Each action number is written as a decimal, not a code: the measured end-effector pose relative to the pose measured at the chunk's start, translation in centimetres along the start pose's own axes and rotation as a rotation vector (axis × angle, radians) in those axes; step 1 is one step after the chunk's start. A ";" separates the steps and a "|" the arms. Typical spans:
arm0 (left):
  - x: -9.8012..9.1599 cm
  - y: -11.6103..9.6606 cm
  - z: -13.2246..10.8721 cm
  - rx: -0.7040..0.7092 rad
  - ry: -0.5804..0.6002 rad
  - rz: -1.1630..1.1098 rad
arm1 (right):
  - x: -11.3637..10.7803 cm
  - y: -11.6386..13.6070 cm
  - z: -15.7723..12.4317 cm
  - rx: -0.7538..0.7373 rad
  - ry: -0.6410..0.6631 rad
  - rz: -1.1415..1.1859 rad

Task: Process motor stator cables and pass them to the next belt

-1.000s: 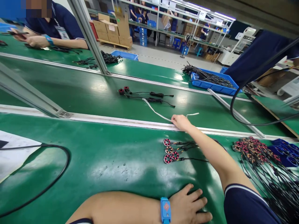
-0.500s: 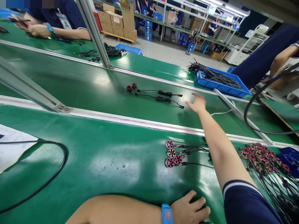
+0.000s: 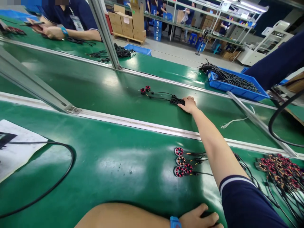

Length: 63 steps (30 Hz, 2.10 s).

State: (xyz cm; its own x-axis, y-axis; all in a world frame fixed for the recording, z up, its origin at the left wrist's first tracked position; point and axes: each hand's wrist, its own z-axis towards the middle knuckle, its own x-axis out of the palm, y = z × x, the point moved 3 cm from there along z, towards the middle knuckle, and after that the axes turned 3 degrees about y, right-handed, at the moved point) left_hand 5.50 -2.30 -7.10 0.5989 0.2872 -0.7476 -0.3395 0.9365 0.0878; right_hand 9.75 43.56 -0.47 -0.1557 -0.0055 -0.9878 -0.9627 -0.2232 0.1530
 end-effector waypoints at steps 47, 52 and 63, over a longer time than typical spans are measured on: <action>-4.6 1.8 1.6 0.099 0.440 -0.350 | -7.4 -19.2 -32.3 0.233 0.050 0.537; -4.1 1.6 1.1 0.082 0.359 -0.276 | -7.5 -13.5 -23.2 -0.012 -0.018 0.350; -2.5 0.9 0.2 0.046 0.158 -0.210 | -3.8 -6.5 -8.4 -0.040 0.211 0.247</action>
State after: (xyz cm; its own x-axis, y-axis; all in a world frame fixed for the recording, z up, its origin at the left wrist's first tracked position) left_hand 3.88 -2.16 -5.02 0.5305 0.0536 -0.8460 -0.1839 0.9815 -0.0531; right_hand 18.46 36.82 2.05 -0.3299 -0.2654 -0.9059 -0.8915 -0.2281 0.3915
